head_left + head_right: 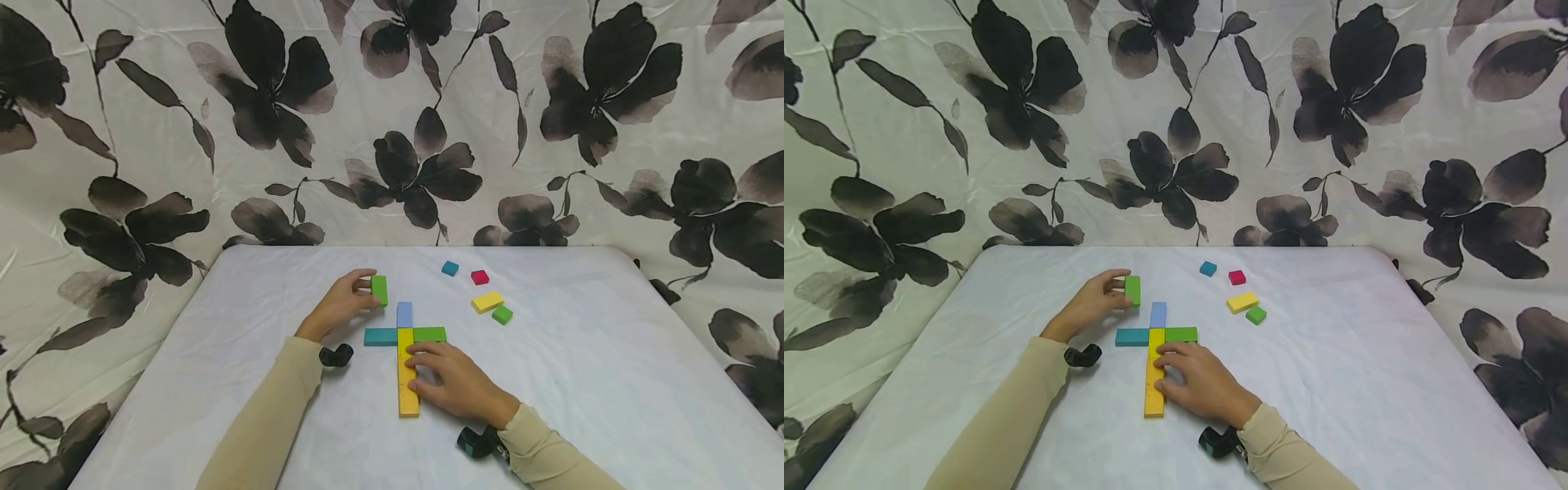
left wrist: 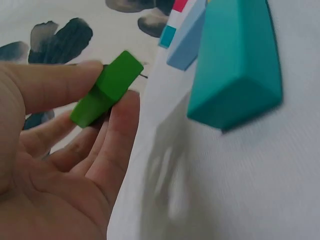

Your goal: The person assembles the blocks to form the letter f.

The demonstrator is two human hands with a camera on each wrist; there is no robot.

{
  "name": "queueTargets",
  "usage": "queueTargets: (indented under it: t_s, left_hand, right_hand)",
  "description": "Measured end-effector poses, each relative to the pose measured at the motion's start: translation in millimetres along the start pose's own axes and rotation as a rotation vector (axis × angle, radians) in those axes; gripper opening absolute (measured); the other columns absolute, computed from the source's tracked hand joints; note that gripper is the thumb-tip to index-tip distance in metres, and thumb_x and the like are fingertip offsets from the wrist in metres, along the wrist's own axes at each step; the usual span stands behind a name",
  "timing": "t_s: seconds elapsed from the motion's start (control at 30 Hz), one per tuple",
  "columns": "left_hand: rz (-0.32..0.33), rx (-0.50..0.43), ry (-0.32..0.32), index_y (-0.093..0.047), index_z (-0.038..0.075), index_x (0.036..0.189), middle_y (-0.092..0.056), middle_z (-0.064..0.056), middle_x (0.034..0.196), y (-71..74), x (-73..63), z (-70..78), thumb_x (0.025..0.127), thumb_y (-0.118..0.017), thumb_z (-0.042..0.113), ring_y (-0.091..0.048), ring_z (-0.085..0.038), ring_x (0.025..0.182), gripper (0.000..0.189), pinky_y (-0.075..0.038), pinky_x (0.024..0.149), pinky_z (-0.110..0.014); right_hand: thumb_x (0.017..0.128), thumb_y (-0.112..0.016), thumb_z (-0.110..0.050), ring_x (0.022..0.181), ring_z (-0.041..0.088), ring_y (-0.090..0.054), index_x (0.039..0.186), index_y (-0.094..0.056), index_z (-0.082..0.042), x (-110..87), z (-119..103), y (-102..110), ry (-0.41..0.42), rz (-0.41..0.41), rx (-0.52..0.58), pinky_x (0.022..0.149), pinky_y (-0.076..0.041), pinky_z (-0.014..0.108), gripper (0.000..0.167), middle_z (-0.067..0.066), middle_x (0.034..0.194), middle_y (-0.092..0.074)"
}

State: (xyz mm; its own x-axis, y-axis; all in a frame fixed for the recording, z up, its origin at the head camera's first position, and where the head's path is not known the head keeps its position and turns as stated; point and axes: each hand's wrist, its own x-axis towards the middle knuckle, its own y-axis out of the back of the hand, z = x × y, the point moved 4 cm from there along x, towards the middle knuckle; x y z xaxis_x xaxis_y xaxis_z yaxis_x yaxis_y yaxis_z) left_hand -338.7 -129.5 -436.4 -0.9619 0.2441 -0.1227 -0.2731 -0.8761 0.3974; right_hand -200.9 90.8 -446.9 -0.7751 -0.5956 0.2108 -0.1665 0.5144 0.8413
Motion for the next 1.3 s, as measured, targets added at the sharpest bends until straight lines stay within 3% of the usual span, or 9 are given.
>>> queueTargets:
  t_s: [0.23, 0.67, 1.3]
  left_hand:
    - [0.036, -0.009, -0.013, -0.047, 0.017, 0.149, -0.055, -0.014, 0.139, -4.4, 4.7, 4.8, 0.091, -0.073, 0.011, -0.057, -0.030, 0.119, 0.065, -0.050, 0.099, -0.043]
    - [0.036, -0.004, -0.020, -0.050, 0.017, 0.148, -0.058, -0.015, 0.130, -15.5, 12.9, 10.2, 0.091, -0.072, 0.009, -0.060, -0.027, 0.110, 0.062, -0.053, 0.092, -0.038]
    - [0.057, 0.053, 0.025, -0.053, 0.017, 0.146, -0.060, -0.014, 0.128, -32.5, 29.4, 18.1, 0.094, -0.068, 0.009, -0.064, -0.023, 0.100, 0.055, -0.056, 0.087, -0.033]
  right_hand:
    - [0.095, -0.071, -0.034, 0.128, 0.013, -0.051, 0.123, -0.071, -0.019, -0.4, 0.7, -0.4, -0.012, -0.003, -0.002, 0.107, -0.043, 0.042, 0.031, -0.006, 0.137, -0.058]
    - [0.095, -0.070, -0.034, 0.128, 0.013, -0.050, 0.123, -0.071, -0.020, -0.1, 2.1, -1.0, -0.014, -0.011, 0.006, 0.108, -0.043, 0.042, 0.031, -0.007, 0.137, -0.057]
    - [0.095, -0.070, -0.036, 0.128, 0.013, -0.051, 0.123, -0.071, -0.020, 0.0, 4.2, -2.2, -0.012, -0.010, 0.001, 0.107, -0.044, 0.041, 0.032, -0.008, 0.137, -0.058]
